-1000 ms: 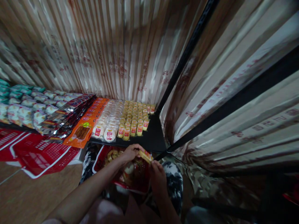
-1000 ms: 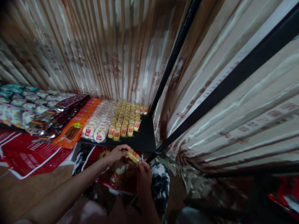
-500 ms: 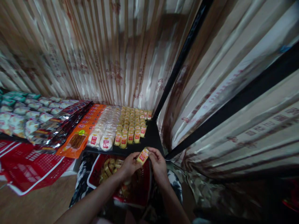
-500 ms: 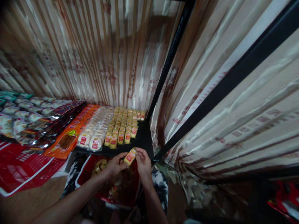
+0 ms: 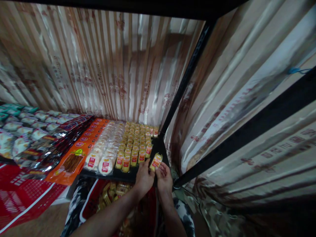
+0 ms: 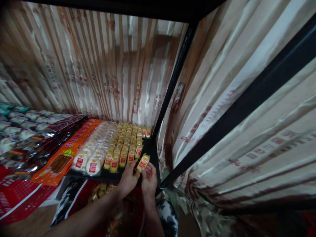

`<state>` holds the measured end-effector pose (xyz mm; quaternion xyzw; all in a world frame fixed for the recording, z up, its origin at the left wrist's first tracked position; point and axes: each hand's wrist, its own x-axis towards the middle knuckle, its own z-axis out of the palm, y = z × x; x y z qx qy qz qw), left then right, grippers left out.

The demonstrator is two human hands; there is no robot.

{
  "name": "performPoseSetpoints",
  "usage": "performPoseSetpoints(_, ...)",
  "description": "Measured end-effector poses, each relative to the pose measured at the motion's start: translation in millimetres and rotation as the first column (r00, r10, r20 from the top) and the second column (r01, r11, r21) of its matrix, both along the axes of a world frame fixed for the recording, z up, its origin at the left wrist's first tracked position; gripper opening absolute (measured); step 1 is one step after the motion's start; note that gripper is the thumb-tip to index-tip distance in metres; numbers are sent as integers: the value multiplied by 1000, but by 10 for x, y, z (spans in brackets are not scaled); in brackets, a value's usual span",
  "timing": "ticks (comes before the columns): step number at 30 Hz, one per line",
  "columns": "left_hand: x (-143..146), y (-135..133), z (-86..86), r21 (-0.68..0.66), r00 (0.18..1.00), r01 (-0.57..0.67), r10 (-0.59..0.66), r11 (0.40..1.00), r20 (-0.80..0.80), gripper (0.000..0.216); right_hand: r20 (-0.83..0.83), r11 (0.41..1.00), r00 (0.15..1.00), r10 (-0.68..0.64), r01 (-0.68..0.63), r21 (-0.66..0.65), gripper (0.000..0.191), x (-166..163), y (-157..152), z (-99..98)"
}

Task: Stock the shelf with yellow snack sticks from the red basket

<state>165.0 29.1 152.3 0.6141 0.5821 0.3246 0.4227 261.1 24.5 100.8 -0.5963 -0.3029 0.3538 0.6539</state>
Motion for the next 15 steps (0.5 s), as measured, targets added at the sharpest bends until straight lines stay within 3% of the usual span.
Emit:
performPoseSetpoints(5,227,229,159,20,996,23,-21,1000,-90,47,72,998,995,-64,63,10,47,171,437,-47)
performPoseSetpoints(9,433,434,273,-107,999,16,-20,994,-35,48,139,995,986,-96,92,38,49,349,811,-185)
performPoseSetpoints(15,677,723,390,-78,998,-43,45,996,36,43,250,992,965,-86,60,111,41,592,1336,-354)
